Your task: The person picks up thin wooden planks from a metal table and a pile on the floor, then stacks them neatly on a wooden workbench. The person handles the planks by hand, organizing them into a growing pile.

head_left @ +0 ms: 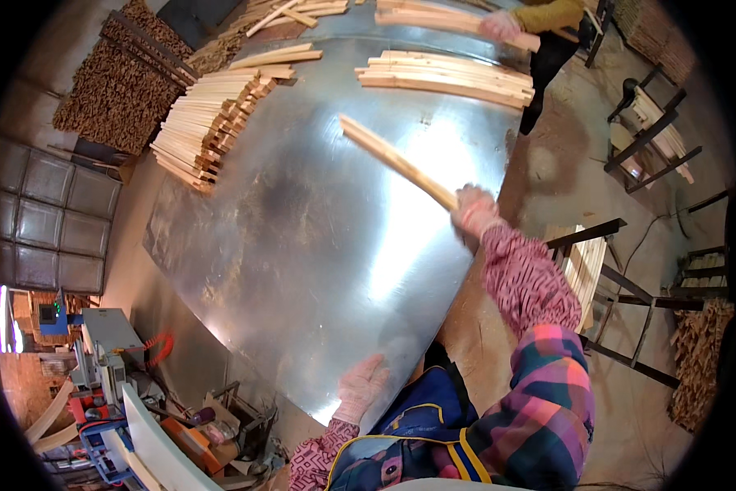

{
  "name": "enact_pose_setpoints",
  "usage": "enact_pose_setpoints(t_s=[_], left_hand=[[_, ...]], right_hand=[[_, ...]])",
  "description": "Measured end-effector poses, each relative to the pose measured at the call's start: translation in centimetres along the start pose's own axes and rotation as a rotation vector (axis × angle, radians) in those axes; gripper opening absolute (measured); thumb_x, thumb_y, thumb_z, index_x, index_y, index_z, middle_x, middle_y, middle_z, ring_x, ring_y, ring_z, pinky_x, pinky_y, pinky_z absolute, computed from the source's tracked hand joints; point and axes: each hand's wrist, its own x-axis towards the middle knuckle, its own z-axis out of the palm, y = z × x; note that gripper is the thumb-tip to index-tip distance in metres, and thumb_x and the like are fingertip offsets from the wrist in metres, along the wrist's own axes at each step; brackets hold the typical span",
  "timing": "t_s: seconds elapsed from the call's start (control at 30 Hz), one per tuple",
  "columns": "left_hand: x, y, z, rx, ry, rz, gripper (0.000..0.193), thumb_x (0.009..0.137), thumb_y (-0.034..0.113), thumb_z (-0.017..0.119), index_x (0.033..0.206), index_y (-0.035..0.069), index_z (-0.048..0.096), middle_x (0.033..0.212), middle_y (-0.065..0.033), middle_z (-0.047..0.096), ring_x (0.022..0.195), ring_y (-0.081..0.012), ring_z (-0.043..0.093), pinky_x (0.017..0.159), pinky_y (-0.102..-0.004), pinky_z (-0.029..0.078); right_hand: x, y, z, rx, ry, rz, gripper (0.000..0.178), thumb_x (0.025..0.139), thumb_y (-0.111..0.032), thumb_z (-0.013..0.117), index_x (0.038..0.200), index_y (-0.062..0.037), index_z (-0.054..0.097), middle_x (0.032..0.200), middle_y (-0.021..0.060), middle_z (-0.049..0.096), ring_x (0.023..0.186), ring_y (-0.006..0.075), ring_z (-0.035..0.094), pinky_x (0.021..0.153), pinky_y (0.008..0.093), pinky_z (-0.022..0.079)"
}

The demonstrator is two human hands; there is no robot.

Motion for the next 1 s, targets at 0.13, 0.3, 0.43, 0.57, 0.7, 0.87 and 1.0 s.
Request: enact_pose_setpoints(t_s=[0.13, 0.3, 0.43, 0.57, 0.7, 0.87, 1.0], left_hand=[[1.5, 0.3, -4.1, 0.417, 0.372, 0.317, 0.061, 0.082, 0.055, 0.062, 0.132, 0.02, 0.06, 0.131, -0.015, 0.06, 0.123, -0.034, 0.054, 0.109, -0.0473, 0.038], [-2.1, 2.6, -9.9, 0.766, 0.429, 0.353, 0.082, 0.072, 0.053, 0.076, 0.142, 0.019, 0.049, 0.147, -0.0139, 0.046, 0.126, -0.0335, 0.052, 0.106, -0.0449, 0.043], [-6.2, 0.8, -9.2, 0.209, -0.18, 0.085, 0.085, 0.073, 0.05, 0.075, 0.145, 0.017, 0.044, 0.134, -0.0161, 0.057, 0.12, -0.0318, 0.057, 0.102, -0.0444, 0.045], [-9.4, -4.6, -3.8, -0.273, -0.183, 0.043, 0.076, 0.07, 0.043, 0.079, 0.132, 0.009, 0.051, 0.104, -0.0154, 0.068, 0.093, -0.027, 0.067, 0.083, -0.0402, 0.053], [-10.4, -4.5, -0.1, -0.862, -0.2, -0.007, 0.057, 0.077, 0.023, 0.08, 0.125, 0.003, 0.056, 0.092, -0.0088, 0.068, 0.074, -0.0177, 0.064, 0.064, -0.0332, 0.055], [-8.1, -2.2, -1.2, -1.278, -0.135, 0.003, 0.041, 0.084, 0.012, 0.075, 0.118, 0.002, 0.056, 0.085, -0.0043, 0.063, 0.07, -0.0151, 0.06, 0.065, -0.0293, 0.053], [-3.3, -0.9, -3.1, -1.524, -0.143, 0.068, 0.034, 0.086, 0.009, 0.073, 0.113, 0.002, 0.054, 0.084, -0.0031, 0.061, 0.072, -0.0158, 0.061, 0.067, -0.0297, 0.053]], right_hand=[[-10.0, -4.7, -1.6, -0.134, -0.179, -0.223, 0.036, 0.084, -0.034, 0.057, 0.112, -0.0129, 0.066, 0.104, 0.0104, 0.066, 0.095, 0.0259, 0.066, 0.09, 0.0393, 0.051], [-22.0, -6.6, -3.8, -0.106, 0.311, -0.87, 0.01, 0.083, -0.02, 0.057, 0.089, -0.016, 0.064, 0.075, 0.0026, 0.064, 0.074, 0.0193, 0.066, 0.073, 0.0355, 0.055], [-28.0, -9.4, -3.9, -0.023, 0.517, -0.909, 0.021, 0.08, -0.021, 0.054, 0.101, -0.0223, 0.057, 0.095, -0.0015, 0.059, 0.091, 0.0164, 0.057, 0.096, 0.0336, 0.045], [-37.1, -14.8, -4.7, 0.155, 0.941, -0.478, 0.059, 0.077, -0.025, 0.07, 0.13, -0.0064, 0.052, 0.125, 0.0114, 0.055, 0.124, 0.0322, 0.049, 0.112, 0.0503, 0.036], [-43.1, -16.0, 5.0, 0.975, 0.183, -0.042, 0.102, 0.078, -0.065, 0.066, 0.148, 0.0003, 0.032, 0.144, 0.0257, 0.045, 0.134, 0.0383, 0.044, 0.114, 0.0421, 0.034], [-47.2, -19.6, 12.5, 1.077, -0.448, -0.262, 0.094, 0.081, -0.059, 0.069, 0.152, -0.0102, 0.031, 0.13, 0.0232, 0.059, 0.121, 0.0326, 0.059, 0.102, 0.038, 0.046], [-42.7, -19.3, 7.4, 0.9, -0.662, -0.284, 0.075, 0.084, -0.043, 0.071, 0.146, -0.0126, 0.041, 0.12, 0.0174, 0.066, 0.114, 0.0282, 0.062, 0.099, 0.0395, 0.047]])
